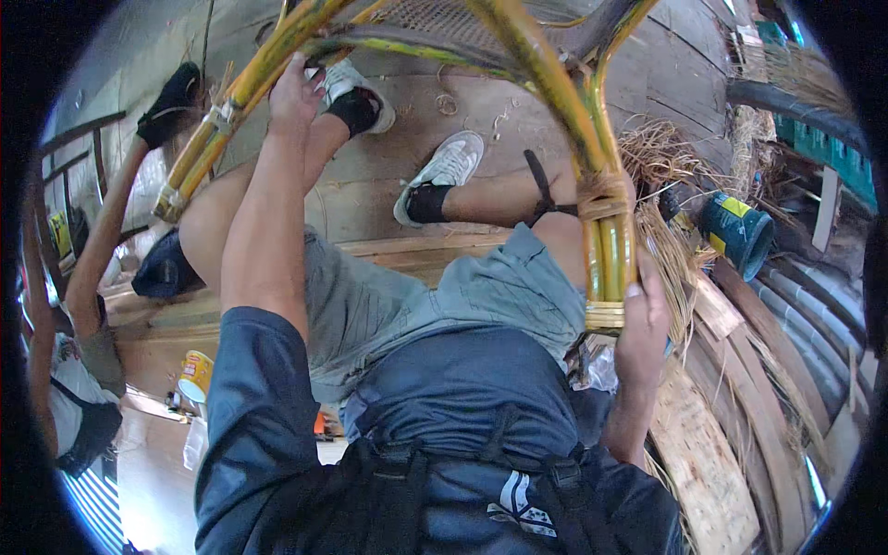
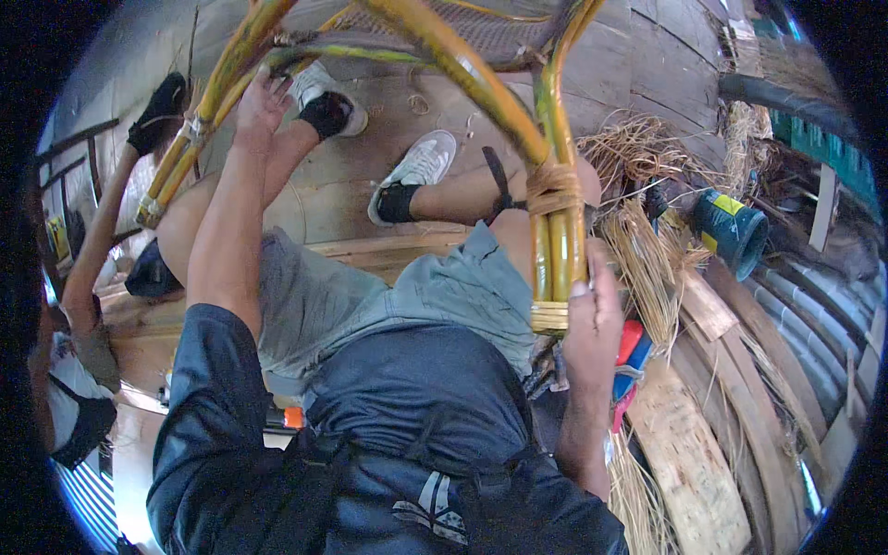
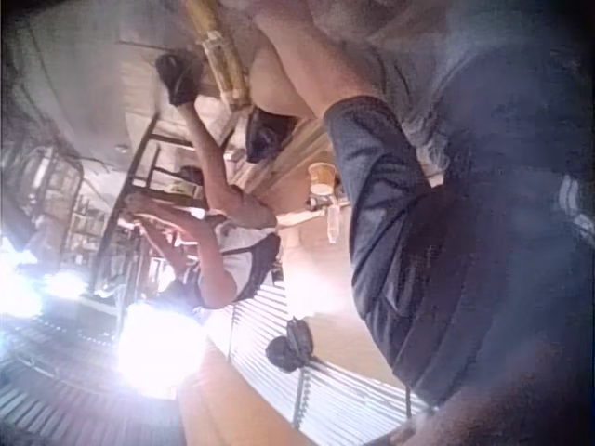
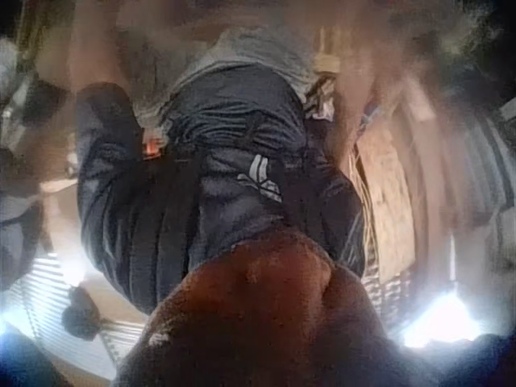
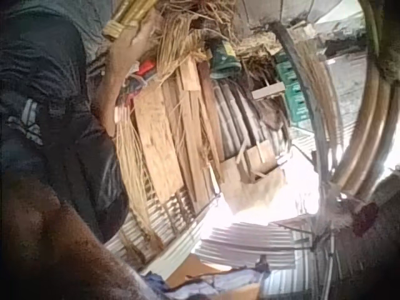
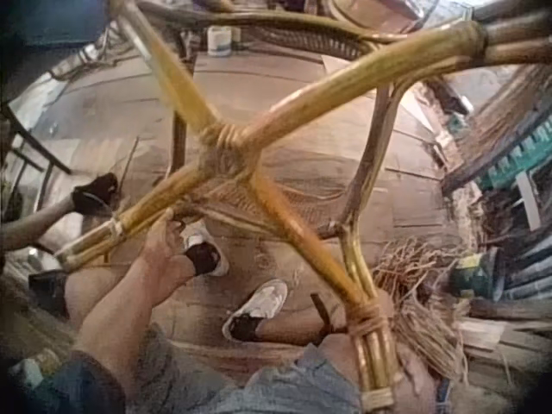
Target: The person is wrapping the joints of a bamboo chair with rattan strips, securing them with nails and trimming with a knife.
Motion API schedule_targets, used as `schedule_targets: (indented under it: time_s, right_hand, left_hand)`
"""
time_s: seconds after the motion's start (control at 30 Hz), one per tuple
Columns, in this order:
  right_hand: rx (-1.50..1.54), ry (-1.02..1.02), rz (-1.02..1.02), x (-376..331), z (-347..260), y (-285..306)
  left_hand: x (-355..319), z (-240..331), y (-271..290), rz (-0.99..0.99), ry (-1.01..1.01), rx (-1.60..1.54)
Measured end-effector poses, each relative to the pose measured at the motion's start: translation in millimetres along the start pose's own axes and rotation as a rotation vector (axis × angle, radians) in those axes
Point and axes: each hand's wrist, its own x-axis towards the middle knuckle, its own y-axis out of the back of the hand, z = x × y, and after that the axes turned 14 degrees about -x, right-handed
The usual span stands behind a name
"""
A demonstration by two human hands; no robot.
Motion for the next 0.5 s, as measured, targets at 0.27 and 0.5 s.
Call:
schedule_targets:
  time_s: [0.27,0.5]
  right_hand:
    - [0.097,-0.004,-0.022,5.1,10.5,4.1]
    - [0.111,-0.043,-0.012,9.0,12.4,5.2]
  left_hand:
    - [-0.2,-43.0,12.4,-0.02,-0.268,0.065]
    - [-214.3,-117.5,-99.0,-0.383,-0.164,0.581]
